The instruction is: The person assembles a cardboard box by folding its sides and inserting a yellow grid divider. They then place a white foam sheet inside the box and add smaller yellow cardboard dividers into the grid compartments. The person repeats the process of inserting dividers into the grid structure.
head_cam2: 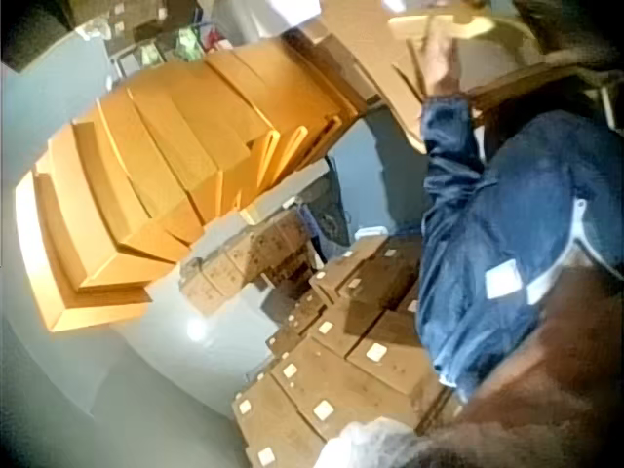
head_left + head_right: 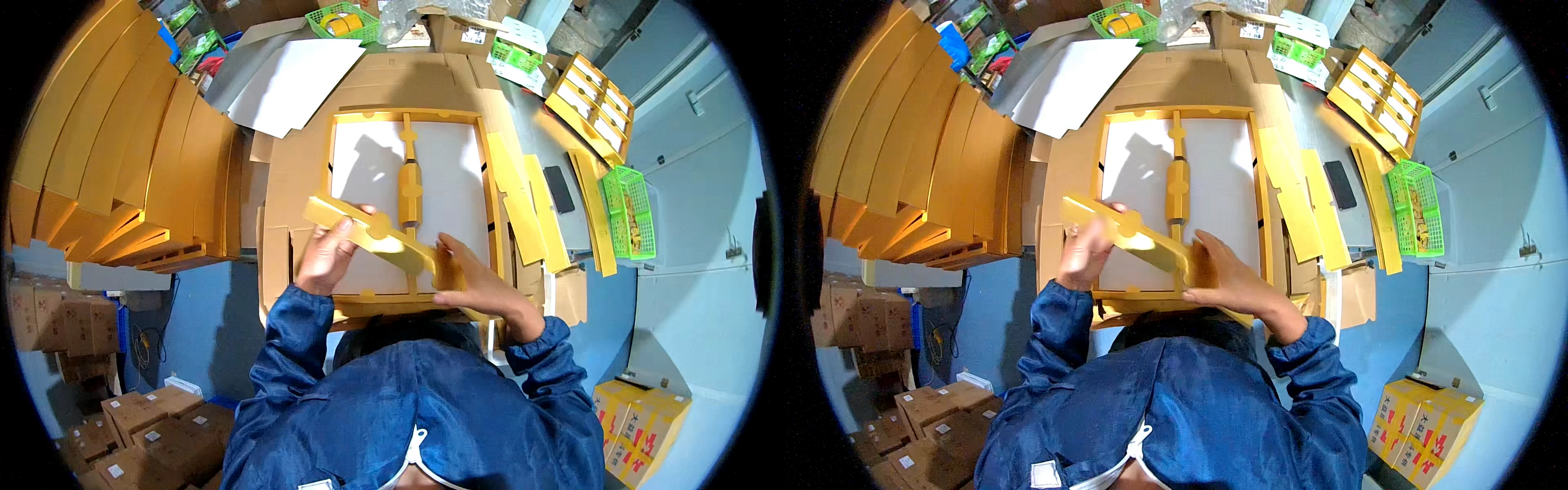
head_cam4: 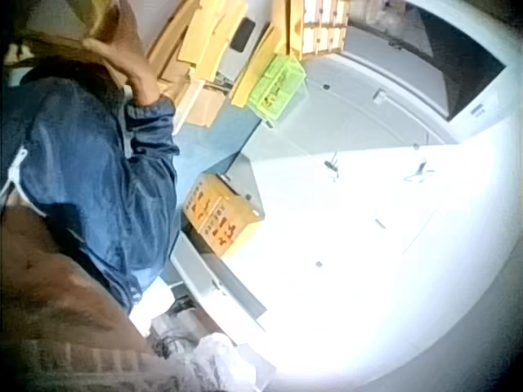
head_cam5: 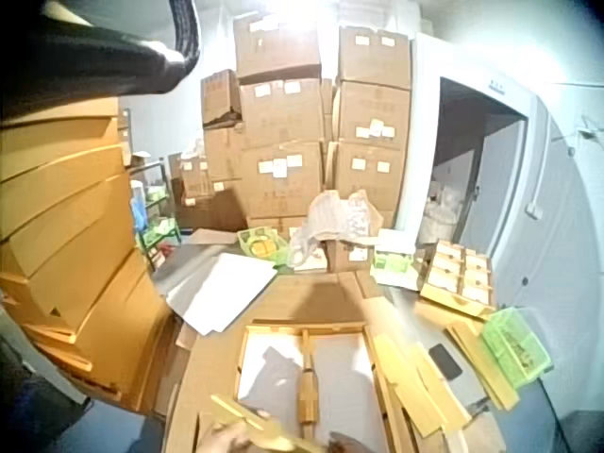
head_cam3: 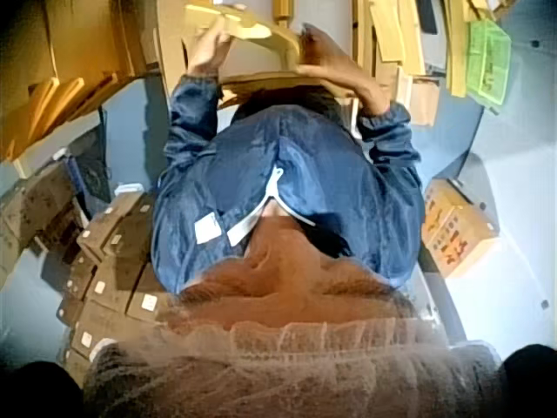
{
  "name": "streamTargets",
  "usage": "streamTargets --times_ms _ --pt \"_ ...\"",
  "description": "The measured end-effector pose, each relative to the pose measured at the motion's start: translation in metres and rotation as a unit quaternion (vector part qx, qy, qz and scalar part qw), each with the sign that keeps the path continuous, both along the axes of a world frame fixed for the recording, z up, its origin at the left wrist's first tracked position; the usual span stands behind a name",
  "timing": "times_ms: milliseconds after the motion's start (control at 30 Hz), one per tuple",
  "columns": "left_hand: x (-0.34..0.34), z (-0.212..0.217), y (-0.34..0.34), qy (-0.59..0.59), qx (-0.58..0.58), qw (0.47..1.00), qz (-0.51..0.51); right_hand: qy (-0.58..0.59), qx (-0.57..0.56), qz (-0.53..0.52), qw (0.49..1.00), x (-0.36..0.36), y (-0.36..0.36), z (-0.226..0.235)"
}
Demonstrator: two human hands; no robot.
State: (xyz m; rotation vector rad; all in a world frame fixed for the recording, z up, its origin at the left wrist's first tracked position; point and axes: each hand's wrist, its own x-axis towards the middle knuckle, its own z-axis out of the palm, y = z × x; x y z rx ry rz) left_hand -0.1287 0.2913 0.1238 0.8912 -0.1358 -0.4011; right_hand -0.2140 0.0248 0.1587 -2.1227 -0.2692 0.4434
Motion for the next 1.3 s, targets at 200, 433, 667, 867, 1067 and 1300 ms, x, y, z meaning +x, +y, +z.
streamTargets --times_ms 200,433,667,867,1067,1300 --pt "0.009 0.006 0.015 0.043 0.033 0.997 0.052 -0.064 -0.105 0.001 0.992 -0.005 -0.012 -0.016" --pt "0.024 -0.029 0.021 0.053 0.023 0.995 0.077 -0.042 -0.088 -0.014 0.995 0.005 -0.037 -0.019" --pt "0.03 -0.013 0.009 0.051 0.019 0.998 0.04 -0.071 -0.213 -0.017 0.974 0.025 -0.08 -0.033" --pt "0.044 0.047 0.022 -0.381 0.635 0.672 0.039 -0.217 -0.231 0.03 0.948 0.051 -0.133 -0.021" --pt "0.035 0.048 -0.005 -0.287 0.689 0.605 -0.279 -0.247 -0.27 0.113 0.924 0.095 -0.143 -0.006" --pt "0.043 0.0 -0.041 -0.271 0.619 0.663 -0.322 -0.304 -0.096 0.191 0.928 0.128 -0.066 0.015"
